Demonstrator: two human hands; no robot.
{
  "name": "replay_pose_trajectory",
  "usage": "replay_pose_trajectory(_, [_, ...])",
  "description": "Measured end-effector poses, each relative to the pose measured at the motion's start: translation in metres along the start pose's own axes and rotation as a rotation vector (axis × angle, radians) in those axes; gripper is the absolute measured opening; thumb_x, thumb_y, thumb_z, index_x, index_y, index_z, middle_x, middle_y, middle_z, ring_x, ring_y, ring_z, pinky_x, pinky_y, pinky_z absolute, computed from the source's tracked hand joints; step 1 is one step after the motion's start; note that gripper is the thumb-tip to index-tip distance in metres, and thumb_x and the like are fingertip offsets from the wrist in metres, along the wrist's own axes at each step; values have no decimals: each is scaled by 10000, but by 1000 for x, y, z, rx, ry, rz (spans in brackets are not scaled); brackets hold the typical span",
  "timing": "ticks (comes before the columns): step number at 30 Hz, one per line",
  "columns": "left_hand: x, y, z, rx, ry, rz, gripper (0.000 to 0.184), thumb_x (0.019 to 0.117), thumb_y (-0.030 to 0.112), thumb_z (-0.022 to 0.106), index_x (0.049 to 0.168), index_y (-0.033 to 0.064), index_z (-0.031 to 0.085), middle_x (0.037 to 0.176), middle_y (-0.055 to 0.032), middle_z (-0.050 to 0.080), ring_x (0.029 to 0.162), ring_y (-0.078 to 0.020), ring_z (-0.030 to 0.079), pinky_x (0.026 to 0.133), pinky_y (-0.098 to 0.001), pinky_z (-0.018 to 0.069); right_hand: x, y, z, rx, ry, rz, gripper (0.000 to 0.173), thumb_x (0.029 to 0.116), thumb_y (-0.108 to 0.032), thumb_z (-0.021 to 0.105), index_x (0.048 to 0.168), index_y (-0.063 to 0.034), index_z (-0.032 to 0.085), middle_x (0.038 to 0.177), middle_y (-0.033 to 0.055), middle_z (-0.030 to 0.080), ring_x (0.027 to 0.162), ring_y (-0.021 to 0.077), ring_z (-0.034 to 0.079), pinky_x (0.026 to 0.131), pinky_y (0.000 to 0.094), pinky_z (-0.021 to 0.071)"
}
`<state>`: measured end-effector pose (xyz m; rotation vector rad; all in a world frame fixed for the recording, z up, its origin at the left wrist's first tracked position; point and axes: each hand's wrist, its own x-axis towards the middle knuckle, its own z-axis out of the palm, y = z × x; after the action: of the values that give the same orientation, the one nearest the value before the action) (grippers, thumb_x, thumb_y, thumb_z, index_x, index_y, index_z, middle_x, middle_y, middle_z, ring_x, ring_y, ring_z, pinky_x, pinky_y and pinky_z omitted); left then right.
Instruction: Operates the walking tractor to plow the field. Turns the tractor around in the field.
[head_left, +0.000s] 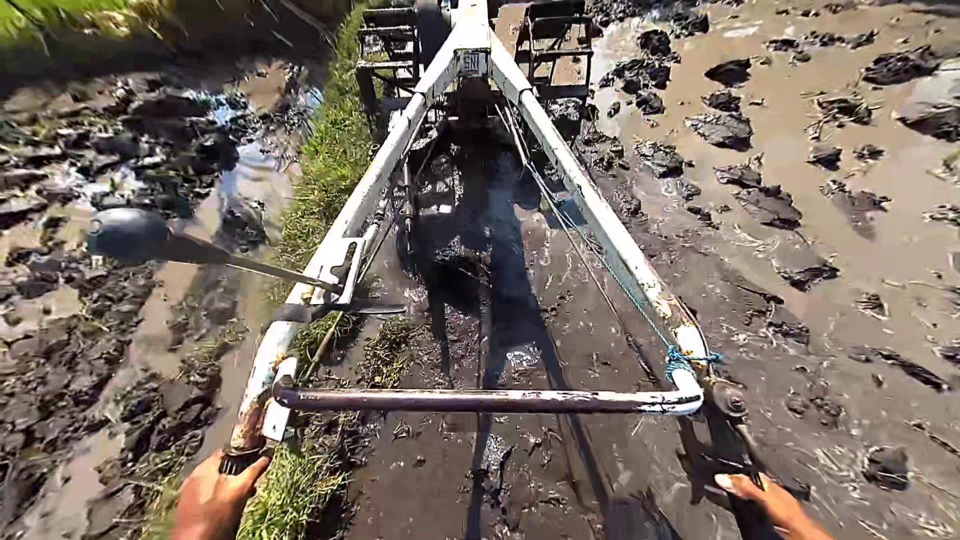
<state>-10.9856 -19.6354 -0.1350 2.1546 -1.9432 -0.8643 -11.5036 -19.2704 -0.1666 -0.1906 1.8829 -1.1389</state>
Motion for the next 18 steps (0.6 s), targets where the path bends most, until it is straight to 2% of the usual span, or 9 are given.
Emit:
replay_pose_trajectory(2, [7,32,16,-32,19,29,468,880,167,726,1207,-149,614,1078,-367,656,966,-485,667,898,-663,498,45,-8,-25,-43,83,-40,403,945,-110,455,1297,86,439,984,40,602,840,37,629,773,247,548])
replay_pose_trajectory(5, [27,78,35,-68,8,64,432,879,184,729,1170,-121,634,1001,-321,671,886,-450,675,833,-644,519,113,-20,-66,-68,119,-82,445,956,-179,450,1328,65,447,1030,83,608,872,98,636,787,324,562])
replay_pose_trajectory(7, [43,111,42,-60,5,86,407,878,200,725,1148,-95,649,959,-283,677,866,-418,671,813,-626,516,153,-36,-82,-64,119,-95,416,957,-207,459,1286,45,487,999,72,640,854,108,657,773,337,574])
replay_pose_trajectory(10, [71,157,49,-43,6,101,385,898,193,722,1159,-82,652,969,-279,677,897,-413,666,828,-627,500,195,-75,-87,-88,104,-112,311,971,-213,432,1176,-9,549,849,-9,650,736,57,651,681,274,564])
replay_pose_trajectory(14, [119,211,56,-33,4,99,376,914,193,715,1166,-79,649,967,-270,677,895,-401,662,827,-619,495,256,-123,-91,-158,125,-155,270,968,-244,438,1018,-25,589,706,-30,634,624,62,642,618,275,564])
replay_pose_trajectory(16, [144,235,60,-40,0,99,368,907,191,717,1157,-70,648,955,-252,674,877,-379,659,814,-604,502,284,-154,-95,-240,173,-156,267,994,-248,459,952,-26,601,646,-26,591,548,71,593,557,284,531])
replay_pose_trajectory(18, [171,255,56,-30,21,95,398,892,179,737,1175,-83,637,960,-266,670,876,-390,659,816,-605,507,299,-191,-89,-334,212,-137,271,1026,-227,484,966,12,595,656,2,520,534,97,525,558,318,487])
